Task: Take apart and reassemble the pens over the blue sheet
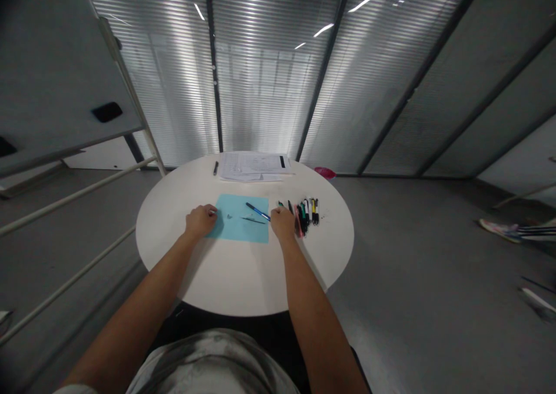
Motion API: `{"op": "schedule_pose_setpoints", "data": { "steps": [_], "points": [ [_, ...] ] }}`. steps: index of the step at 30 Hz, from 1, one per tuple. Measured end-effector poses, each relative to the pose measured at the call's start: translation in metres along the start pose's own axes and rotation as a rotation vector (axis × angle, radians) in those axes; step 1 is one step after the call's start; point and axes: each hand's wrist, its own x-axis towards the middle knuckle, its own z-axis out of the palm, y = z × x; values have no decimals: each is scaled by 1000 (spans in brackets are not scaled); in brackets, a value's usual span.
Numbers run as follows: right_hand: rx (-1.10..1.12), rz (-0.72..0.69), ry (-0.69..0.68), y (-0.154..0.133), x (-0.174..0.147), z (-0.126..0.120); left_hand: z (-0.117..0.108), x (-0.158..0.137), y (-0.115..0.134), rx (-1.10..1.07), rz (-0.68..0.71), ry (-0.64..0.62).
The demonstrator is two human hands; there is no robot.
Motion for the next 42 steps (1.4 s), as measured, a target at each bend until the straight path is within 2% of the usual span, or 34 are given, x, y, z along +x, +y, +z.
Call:
{"op": "schedule_pose_setpoints", "data": {
  "steps": [4, 8, 15, 20, 24, 36, 42],
  "points": [
    [217, 85, 48, -4, 0, -1, -2, 0, 2, -8, -7, -5],
    [317, -28, 127, -12, -3, -3, -1, 0, 1, -7, -6, 2],
    [128, -131, 47, -15, -5, 0, 2, 2, 0, -12, -14, 0],
    [18, -143, 33, -24, -13, -3, 0, 0, 3, -14, -14, -5],
    [-70, -243, 21, -34, -22, -7, -1, 0, 5, -6, -13, 5],
    [-119, -86, -41, -22, -16, 5, -3, -3, 5, -11, -7, -8],
    [-42, -42, 71, -24, -13, 6, -1, -2, 5, -3, -14, -15]
  ]
}}
